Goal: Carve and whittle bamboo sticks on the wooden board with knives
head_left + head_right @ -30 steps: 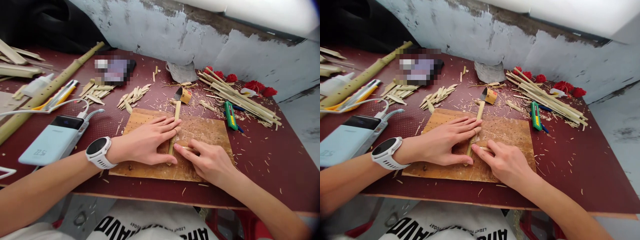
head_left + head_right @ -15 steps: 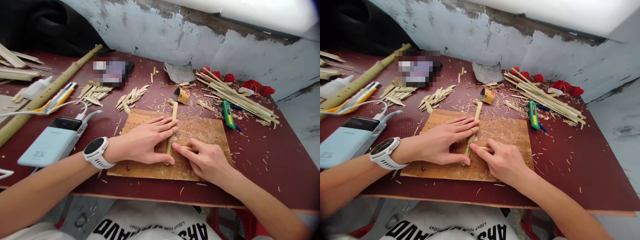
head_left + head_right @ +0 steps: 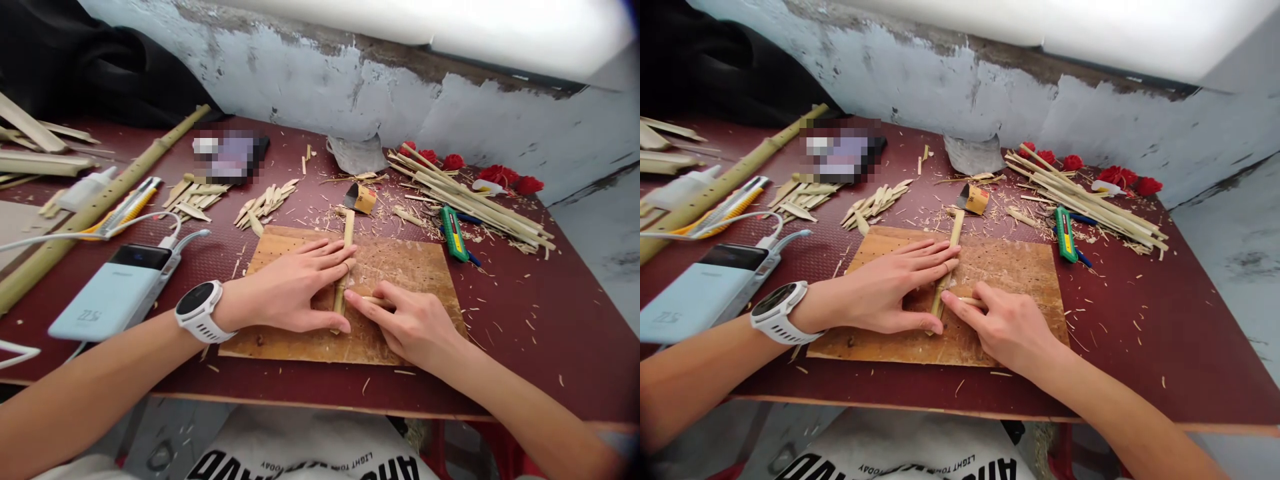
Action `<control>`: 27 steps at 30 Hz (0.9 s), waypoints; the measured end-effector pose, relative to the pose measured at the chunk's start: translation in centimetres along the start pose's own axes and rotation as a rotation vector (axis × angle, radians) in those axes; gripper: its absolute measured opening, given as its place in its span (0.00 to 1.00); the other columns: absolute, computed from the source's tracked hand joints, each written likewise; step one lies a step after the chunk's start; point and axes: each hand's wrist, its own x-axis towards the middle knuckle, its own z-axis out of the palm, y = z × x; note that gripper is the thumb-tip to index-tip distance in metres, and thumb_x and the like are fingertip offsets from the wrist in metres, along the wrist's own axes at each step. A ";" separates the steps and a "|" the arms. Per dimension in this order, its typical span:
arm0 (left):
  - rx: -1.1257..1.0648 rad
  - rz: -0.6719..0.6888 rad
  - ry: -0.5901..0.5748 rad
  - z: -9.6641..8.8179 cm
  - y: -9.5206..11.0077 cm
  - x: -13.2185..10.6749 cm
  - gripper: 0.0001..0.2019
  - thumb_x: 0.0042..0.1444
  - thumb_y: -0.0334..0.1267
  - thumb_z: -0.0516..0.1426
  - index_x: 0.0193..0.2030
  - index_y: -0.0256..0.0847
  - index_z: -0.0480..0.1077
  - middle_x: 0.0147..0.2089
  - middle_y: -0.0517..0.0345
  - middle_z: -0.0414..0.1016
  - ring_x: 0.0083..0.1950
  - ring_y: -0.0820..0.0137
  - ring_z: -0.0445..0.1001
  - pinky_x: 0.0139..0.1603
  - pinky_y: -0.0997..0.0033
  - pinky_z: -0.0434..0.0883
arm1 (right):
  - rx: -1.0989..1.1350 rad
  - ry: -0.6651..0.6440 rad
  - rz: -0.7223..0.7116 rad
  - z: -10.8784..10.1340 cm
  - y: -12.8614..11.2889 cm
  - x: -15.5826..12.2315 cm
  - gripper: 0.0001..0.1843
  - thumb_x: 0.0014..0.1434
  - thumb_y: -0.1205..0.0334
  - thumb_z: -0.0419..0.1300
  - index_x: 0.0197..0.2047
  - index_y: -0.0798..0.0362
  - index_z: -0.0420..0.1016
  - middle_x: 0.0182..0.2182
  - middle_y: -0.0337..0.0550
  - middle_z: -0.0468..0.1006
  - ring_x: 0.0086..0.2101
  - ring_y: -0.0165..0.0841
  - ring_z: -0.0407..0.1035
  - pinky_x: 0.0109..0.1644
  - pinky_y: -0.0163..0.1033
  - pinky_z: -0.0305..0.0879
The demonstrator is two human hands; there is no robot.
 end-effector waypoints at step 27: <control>0.209 -1.284 0.346 -11.1 -9.0 1.6 0.52 0.59 0.72 0.55 0.70 0.21 0.57 0.72 0.23 0.62 0.71 0.33 0.63 0.67 0.32 0.63 | -0.015 0.085 0.001 0.4 0.2 -0.5 0.29 0.71 0.69 0.51 0.71 0.42 0.69 0.39 0.40 0.76 0.31 0.26 0.65 0.29 0.34 0.52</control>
